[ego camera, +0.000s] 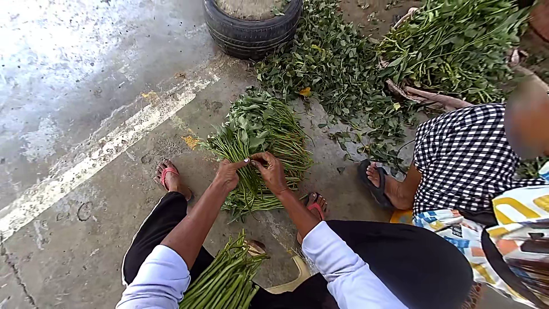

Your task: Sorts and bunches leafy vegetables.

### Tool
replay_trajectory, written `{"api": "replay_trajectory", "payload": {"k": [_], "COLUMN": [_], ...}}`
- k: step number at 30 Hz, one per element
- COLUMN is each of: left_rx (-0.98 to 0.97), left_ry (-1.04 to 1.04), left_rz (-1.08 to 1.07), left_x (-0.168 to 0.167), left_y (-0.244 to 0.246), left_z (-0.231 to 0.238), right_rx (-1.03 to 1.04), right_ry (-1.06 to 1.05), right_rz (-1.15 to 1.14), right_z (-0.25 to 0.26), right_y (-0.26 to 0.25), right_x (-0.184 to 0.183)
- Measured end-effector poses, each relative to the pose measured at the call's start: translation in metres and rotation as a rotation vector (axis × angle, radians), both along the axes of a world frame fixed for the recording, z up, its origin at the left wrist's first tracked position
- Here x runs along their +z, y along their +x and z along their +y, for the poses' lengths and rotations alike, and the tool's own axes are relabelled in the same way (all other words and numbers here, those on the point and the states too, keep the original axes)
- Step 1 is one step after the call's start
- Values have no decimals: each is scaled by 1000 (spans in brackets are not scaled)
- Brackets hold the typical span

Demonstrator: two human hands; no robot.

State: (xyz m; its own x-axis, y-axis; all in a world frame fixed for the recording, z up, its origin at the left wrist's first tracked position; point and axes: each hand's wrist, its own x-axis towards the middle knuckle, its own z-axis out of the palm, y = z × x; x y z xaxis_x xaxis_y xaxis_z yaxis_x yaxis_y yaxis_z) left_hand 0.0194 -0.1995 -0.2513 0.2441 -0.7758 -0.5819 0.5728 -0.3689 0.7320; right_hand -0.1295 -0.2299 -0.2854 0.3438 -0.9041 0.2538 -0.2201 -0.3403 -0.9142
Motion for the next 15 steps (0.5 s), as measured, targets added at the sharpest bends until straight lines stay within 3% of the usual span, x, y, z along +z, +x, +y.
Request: {"api": "replay_trajectory", "payload": {"k": [4, 6, 8, 10, 12, 15], "left_rx": [3, -81, -284, -488, -586, -532], "left_ry": [-13, -36, -67, -81, -98, -122], "left_rz": [-118, -201, -248, -165, -16, 76], "left_x": [0, 2, 4, 5, 10, 21], "left_y": [-2, -1, 1, 5, 8, 14], "left_z": [1, 3, 5, 6, 6, 7], "right_rx": [7, -34, -52, 0, 184, 315], "right_ry": [64, 275, 480, 558, 552, 526], "right_rz": [-8, -71, -237, -348, -352, -289], "right_z": [-1, -7, -24, -37, -48, -70], "right_y": [-7, -7, -1, 6, 8, 5], "right_x": [2, 15, 21, 26, 35, 40]}}
